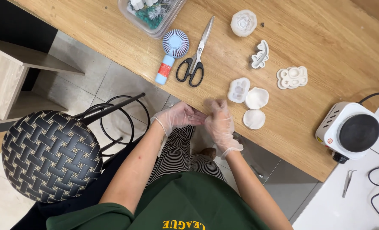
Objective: Preparing wax molds and removing finished wax pieces for inspection and storage.
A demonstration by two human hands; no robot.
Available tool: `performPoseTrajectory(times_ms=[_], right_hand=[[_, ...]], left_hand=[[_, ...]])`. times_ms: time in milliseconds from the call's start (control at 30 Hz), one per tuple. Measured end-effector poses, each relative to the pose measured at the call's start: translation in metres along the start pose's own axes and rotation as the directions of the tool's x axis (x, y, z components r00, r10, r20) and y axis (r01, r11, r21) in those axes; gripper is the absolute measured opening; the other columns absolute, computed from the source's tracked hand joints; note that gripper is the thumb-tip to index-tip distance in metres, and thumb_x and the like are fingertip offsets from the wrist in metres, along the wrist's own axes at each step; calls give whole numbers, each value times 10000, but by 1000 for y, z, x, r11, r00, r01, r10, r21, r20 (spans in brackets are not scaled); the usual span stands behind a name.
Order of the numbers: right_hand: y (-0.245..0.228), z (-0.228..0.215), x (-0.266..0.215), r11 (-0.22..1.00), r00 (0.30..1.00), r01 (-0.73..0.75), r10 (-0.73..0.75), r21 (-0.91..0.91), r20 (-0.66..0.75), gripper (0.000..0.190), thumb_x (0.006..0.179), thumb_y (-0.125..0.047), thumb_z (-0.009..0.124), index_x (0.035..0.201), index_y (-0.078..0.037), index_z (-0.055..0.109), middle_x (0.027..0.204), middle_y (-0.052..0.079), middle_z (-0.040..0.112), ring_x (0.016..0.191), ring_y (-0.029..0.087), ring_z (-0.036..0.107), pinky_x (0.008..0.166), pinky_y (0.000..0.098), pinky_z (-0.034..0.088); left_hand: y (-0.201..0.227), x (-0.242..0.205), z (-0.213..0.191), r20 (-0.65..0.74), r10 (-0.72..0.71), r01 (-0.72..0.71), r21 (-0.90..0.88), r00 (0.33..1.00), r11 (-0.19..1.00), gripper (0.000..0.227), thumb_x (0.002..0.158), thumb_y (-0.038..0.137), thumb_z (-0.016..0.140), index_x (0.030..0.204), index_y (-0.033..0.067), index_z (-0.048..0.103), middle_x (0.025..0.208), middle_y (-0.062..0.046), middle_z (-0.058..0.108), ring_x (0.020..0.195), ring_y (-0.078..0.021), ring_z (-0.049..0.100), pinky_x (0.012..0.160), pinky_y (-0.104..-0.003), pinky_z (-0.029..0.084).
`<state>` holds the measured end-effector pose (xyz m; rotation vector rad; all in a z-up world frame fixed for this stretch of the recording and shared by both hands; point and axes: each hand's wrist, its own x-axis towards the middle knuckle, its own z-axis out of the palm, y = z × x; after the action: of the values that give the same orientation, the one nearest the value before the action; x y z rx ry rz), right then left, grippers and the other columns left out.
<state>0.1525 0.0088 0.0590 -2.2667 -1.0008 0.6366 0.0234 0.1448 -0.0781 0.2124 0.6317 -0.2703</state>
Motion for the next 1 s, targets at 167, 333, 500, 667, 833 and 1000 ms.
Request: performPoseTrajectory(times_ms=[167, 333, 500, 667, 833, 1000], right_hand=[[-9, -2, -26, 987, 978, 94, -116, 128, 176, 453, 772, 42, 544, 1145, -121, 742, 1112, 148, 679, 1063, 351, 663, 909, 430, 542], [8, 4, -25, 989, 992, 92, -80, 119, -102, 480, 794, 65, 541, 1233, -44, 701, 1226, 217, 644, 1092, 394, 628, 933, 437, 523], [4, -14, -28, 962, 996, 13, 11, 273, -84, 241, 949, -50, 591, 1159, -41, 709, 1083, 170, 716, 999, 308, 701, 880, 370, 550], [-5, -59, -56, 920, 983, -170, 185, 354, -10, 201, 957, -141, 614, 1110, -48, 706, 928, 132, 713, 819, 273, 700, 764, 357, 554], [35, -95, -96, 930, 969, -58, 140, 362, -203, 170, 960, -176, 642, 1024, -38, 717, 911, 110, 731, 806, 243, 707, 730, 365, 554], [68, -137, -149, 910, 834, -304, 398, 283, -382, 184, 904, -239, 690, 890, -59, 728, 832, 127, 724, 734, 293, 708, 659, 383, 546]], left_hand=[[-2, 3, -8, -17, 6, -6, 9, 1000, 1000, 554, 809, -35, 435, 1350, -133, 502, 1263, -301, 625, 1145, -408, 632, 1042, -541, 514], [-1, -7, 5, 63, -53, 54, -10, 997, 999, 576, 807, 22, 433, 1327, -212, 512, 1286, -354, 627, 1204, -436, 645, 1073, -507, 504], [-6, -27, 22, 53, 18, -18, 2, 998, 1000, 577, 806, 41, 453, 1330, -191, 520, 1303, -346, 617, 1217, -430, 627, 1094, -500, 497], [-29, -50, 45, 76, 4, 3, -89, 997, 996, 560, 816, 55, 470, 1309, -201, 545, 1303, -331, 633, 1205, -422, 639, 1067, -469, 513], [-33, -56, 105, 162, 21, -26, 30, 987, 999, 530, 833, 62, 491, 1291, -188, 581, 1277, -324, 645, 1187, -417, 656, 1028, -434, 545], [-41, -7, 162, 26, -119, 116, 81, 993, 990, 447, 870, 75, 514, 1233, -168, 613, 1224, -312, 675, 1108, -402, 686, 978, -429, 574]])
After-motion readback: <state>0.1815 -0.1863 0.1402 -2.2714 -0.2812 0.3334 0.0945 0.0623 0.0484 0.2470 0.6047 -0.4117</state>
